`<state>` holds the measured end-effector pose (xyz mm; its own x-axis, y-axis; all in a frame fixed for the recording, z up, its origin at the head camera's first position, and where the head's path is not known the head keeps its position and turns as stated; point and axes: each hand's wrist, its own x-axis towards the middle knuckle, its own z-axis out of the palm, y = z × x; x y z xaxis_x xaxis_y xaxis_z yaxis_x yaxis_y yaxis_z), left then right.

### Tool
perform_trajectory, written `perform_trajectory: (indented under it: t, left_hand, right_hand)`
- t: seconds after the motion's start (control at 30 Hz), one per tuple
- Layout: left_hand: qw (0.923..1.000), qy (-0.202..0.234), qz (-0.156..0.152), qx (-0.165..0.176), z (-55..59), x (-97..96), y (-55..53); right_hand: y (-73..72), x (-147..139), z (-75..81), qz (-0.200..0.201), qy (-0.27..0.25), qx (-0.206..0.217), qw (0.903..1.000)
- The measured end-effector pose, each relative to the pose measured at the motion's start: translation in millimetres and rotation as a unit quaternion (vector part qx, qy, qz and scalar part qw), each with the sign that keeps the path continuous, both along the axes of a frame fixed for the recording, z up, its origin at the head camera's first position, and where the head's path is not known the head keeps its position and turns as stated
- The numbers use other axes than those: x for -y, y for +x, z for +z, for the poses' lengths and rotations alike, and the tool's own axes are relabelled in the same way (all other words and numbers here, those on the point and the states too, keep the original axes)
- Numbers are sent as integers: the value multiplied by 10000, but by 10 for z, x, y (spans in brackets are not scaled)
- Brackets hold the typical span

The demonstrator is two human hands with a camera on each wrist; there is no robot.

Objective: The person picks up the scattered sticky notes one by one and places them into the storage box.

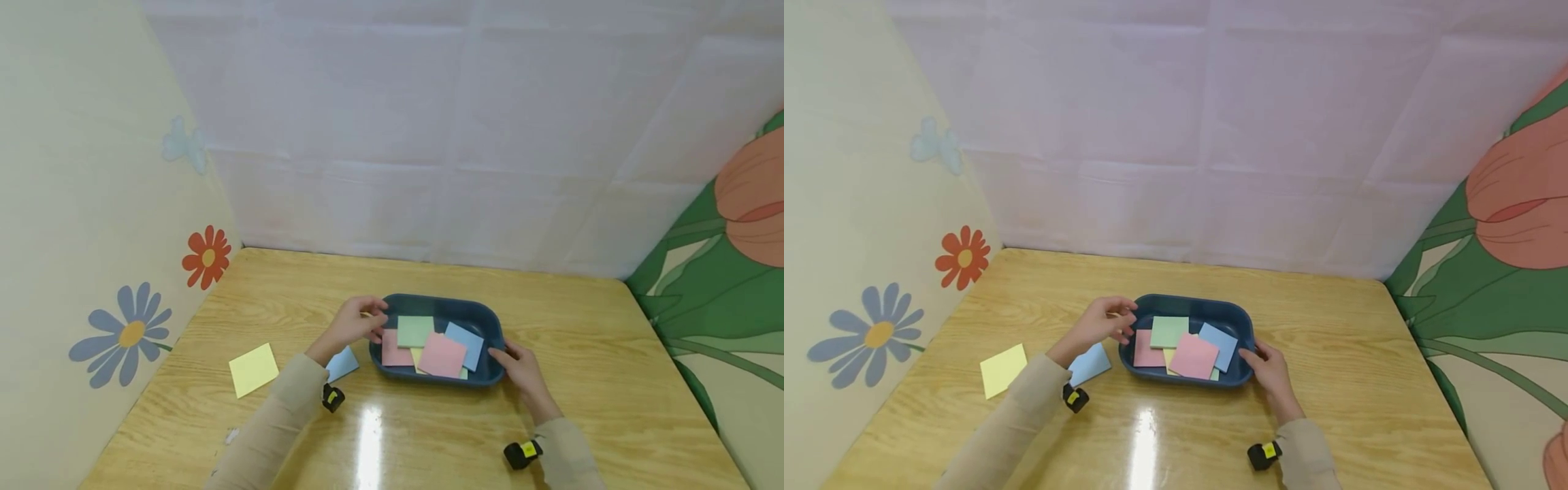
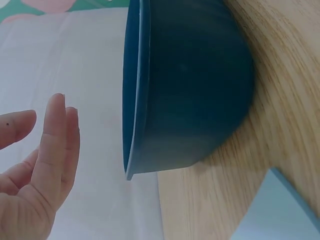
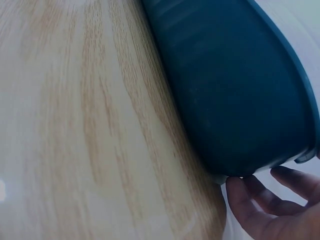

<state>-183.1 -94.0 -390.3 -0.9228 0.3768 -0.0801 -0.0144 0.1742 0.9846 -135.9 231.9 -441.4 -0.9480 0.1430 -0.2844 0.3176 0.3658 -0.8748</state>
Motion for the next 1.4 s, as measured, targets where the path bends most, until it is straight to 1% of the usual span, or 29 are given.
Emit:
perform_trajectory:
  t: [0.03,0.1,0.23,0.43,0.67,0.9,1.07,1.1,1.27,1.3,1.33,1.4]
  left_hand:
    - [10000,6,41,4,-37,3,-12]
    - [9999,-4,98,-35,-75,12,-11]
    - [9999,9,135,-99,-111,39,15]
    - [9998,31,209,-68,-178,83,51]
    - [9995,-125,277,-61,-277,141,90]
    - [9989,-299,351,-119,-353,195,152]
    - [9990,-235,357,-89,-441,235,199]
    - [9992,-207,344,-82,-428,239,220]
    - [9993,-170,326,-71,-528,314,253]
    - [9992,-206,323,-74,-550,333,259]
    - [9991,-241,330,-75,-603,357,252]
    - [9989,-300,351,-49,-643,386,265]
  right_hand:
    - [-1,-3,-11,-8,-15,-9,10000]
    - [-1,-6,-30,-21,-31,-21,10000]
    - [0,-14,-77,-14,-41,-33,10000]
    - [7,-27,-153,13,-72,-20,10000]
    - [8,-34,-228,24,-80,-94,9999]
    - [28,-40,-309,20,-145,-140,9998]
    - [35,-42,-401,19,-187,-108,9998]
    - [35,-42,-418,17,-209,-83,9997]
    - [47,-35,-498,17,-310,39,9995]
    - [50,-34,-516,15,-317,35,9995]
    - [53,-34,-537,13,-325,22,9995]
    - [57,-34,-579,1,-332,-8,9994]
